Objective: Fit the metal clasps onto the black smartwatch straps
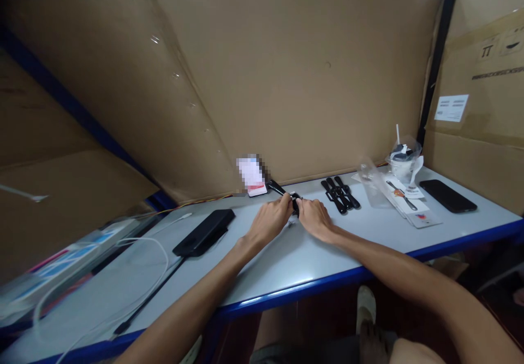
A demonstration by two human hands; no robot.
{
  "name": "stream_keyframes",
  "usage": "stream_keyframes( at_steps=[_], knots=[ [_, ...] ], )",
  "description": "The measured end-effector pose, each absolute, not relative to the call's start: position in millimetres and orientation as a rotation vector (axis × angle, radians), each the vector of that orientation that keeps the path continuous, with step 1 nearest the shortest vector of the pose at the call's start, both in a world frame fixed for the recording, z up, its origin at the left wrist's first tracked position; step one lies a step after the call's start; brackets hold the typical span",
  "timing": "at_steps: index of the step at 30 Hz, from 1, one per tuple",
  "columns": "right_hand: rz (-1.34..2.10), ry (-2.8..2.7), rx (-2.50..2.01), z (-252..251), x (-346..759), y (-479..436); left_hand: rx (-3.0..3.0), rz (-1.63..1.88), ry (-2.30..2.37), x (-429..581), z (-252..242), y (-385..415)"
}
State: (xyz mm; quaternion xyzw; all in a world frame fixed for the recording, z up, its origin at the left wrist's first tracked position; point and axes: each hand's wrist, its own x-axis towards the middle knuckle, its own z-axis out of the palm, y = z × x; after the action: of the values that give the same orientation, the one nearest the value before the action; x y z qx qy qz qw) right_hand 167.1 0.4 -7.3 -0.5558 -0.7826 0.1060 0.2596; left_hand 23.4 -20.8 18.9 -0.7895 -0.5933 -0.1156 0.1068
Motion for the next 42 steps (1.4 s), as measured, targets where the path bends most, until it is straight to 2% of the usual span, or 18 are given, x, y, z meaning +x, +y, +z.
stream_keyframes(
  at_steps=[13, 19, 30, 42],
  knots=[
    [0.218, -2.160, -1.544, -5, 167, -3, -2.374, -0.498, -1.726, 20, 12, -16],
    [0.222, -2.168, -1.548, -3, 167, -5, -2.366, -0.612, -1.560, 18, 11, -19],
    [0.295, -2.164, -1.520, -6, 166, -3, -2.455, -0.666, -1.684, 14, 13, -16],
    [0.348, -2.203, -1.531, -1, 167, -3, -2.464, -0.686, -1.466, 5, 4, -7]
  ],
)
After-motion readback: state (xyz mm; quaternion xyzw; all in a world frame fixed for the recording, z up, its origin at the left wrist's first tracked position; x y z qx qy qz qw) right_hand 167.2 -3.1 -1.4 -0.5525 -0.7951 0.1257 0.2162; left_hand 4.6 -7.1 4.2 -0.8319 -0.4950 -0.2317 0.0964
